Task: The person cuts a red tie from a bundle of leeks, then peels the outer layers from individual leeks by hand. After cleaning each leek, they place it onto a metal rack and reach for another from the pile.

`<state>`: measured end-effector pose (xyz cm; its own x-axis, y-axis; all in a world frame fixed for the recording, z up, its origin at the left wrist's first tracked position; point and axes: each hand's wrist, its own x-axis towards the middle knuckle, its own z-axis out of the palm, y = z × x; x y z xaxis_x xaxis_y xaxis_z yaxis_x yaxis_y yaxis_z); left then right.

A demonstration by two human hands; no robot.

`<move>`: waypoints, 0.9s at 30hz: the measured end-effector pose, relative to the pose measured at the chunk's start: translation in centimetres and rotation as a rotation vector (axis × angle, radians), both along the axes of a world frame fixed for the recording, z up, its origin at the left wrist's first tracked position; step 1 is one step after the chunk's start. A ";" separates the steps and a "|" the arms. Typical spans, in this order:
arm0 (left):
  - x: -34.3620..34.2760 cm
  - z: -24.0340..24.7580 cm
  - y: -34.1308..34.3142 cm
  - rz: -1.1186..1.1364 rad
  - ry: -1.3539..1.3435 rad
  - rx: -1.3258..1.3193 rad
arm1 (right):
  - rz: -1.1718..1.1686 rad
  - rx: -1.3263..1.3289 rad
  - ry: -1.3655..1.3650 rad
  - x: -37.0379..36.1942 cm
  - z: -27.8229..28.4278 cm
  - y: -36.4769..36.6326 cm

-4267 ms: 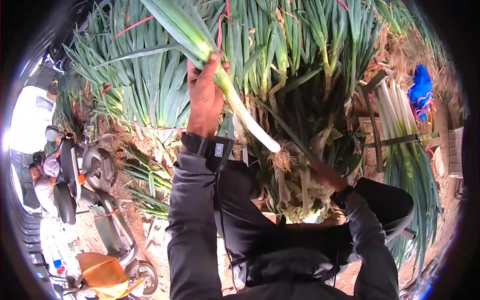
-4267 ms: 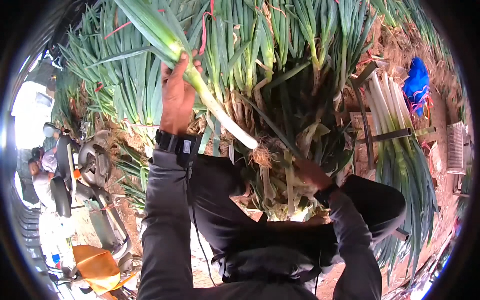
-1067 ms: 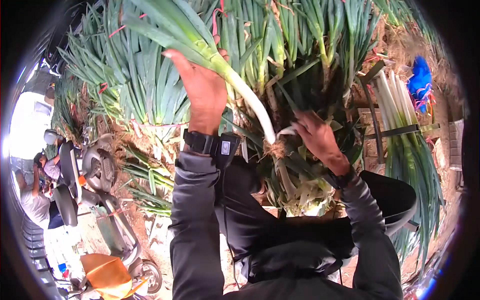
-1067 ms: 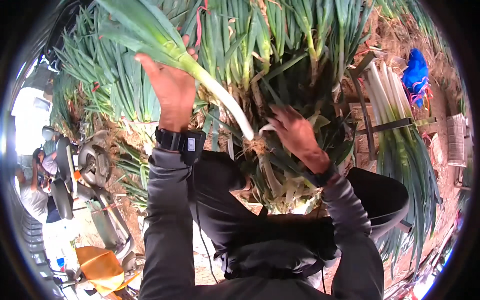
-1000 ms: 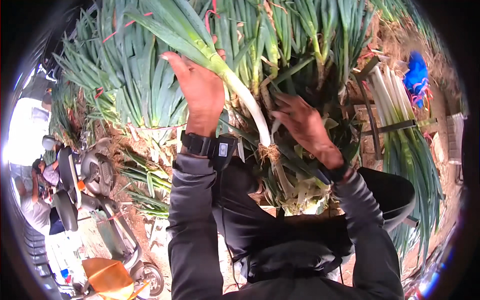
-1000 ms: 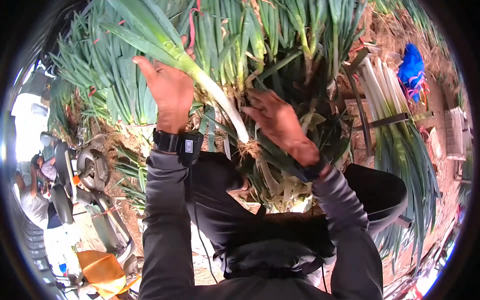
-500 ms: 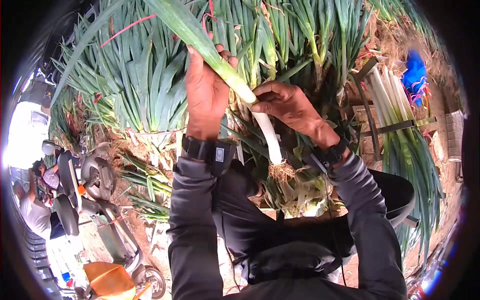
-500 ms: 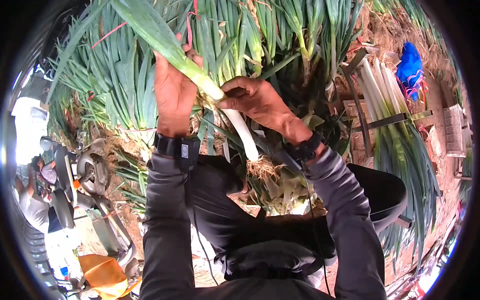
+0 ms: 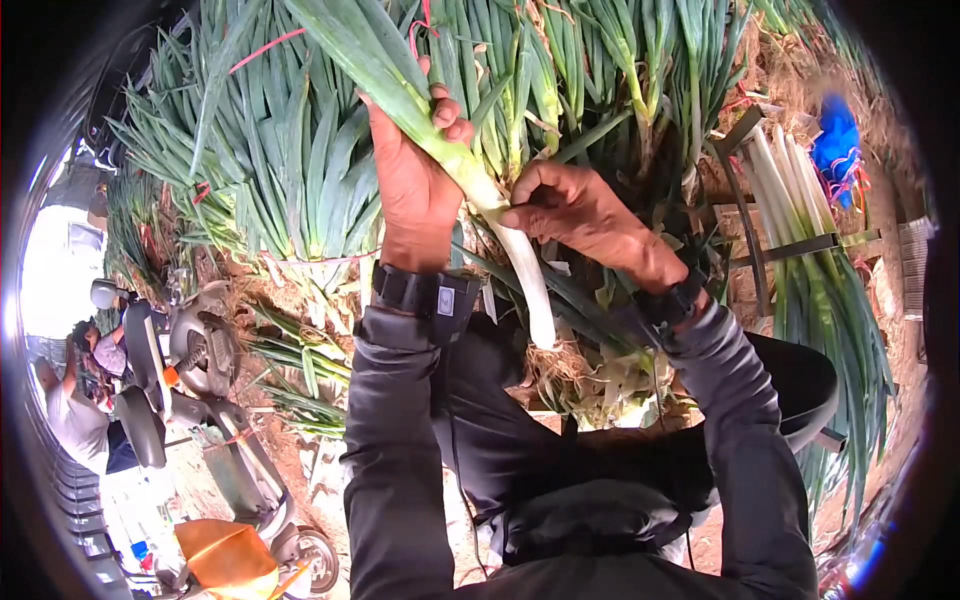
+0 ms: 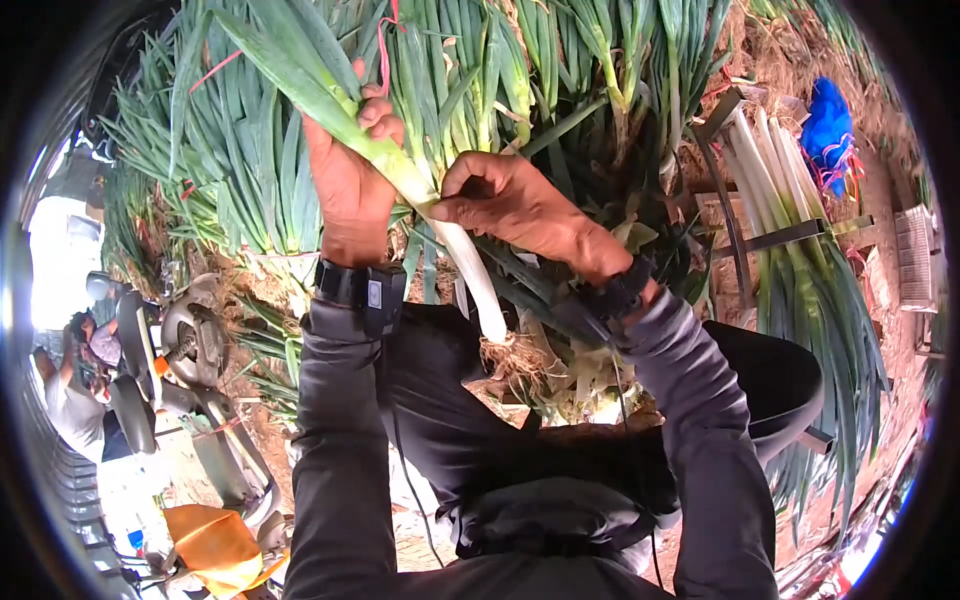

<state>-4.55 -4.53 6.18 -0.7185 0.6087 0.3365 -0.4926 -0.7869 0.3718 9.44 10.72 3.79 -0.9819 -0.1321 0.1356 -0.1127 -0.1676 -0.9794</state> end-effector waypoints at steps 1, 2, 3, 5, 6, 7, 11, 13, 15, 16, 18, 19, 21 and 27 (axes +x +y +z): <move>-0.1 0.0 -0.1 0.043 0.015 -0.050 | 0.002 -0.001 0.001 0.0 -0.3 -0.2; -0.2 0.1 -0.1 0.084 0.031 -0.096 | -0.029 0.011 0.014 0.0 -0.4 -0.4; -0.2 0.1 0.1 0.083 0.032 -0.094 | -0.059 0.023 0.027 0.0 -0.6 -0.6; 0.2 0.1 0.3 0.231 0.045 -0.201 | -0.140 0.195 0.102 0.7 -0.4 -0.9; 0.2 0.2 0.3 0.278 0.067 -0.237 | -0.195 0.347 0.270 1.1 -0.1 -1.2; 0.3 0.4 0.2 0.283 0.062 -0.242 | -0.248 0.497 0.438 1.4 -0.1 -1.5; -0.2 0.4 0.0 0.375 0.097 -0.338 | -0.374 0.269 0.194 1.3 -1.6 -1.7; -0.4 0.1 -0.2 0.281 0.085 -0.248 | -0.336 0.107 0.031 0.9 -1.4 -1.7; 0.0 0.1 0.1 0.253 0.067 -0.226 | -0.198 0.031 0.043 0.5 -1.3 -1.7; 0.1 0.2 0.2 0.236 0.054 -0.221 | -0.154 0.033 0.025 0.4 -1.4 -1.5; 0.4 0.5 0.3 0.227 0.046 -0.216 | -0.193 0.101 0.072 0.4 -2.2 -1.4; 0.7 0.5 0.7 0.267 0.058 -0.245 | -0.236 0.170 0.117 0.4 -2.5 -1.3; 0.6 0.2 0.6 0.304 0.065 -0.276 | -0.280 0.234 0.052 0.7 -2.2 -1.6; 0.4 0.5 0.8 0.584 0.109 -0.426 | -0.491 0.602 0.388 2.0 -3.2 -2.6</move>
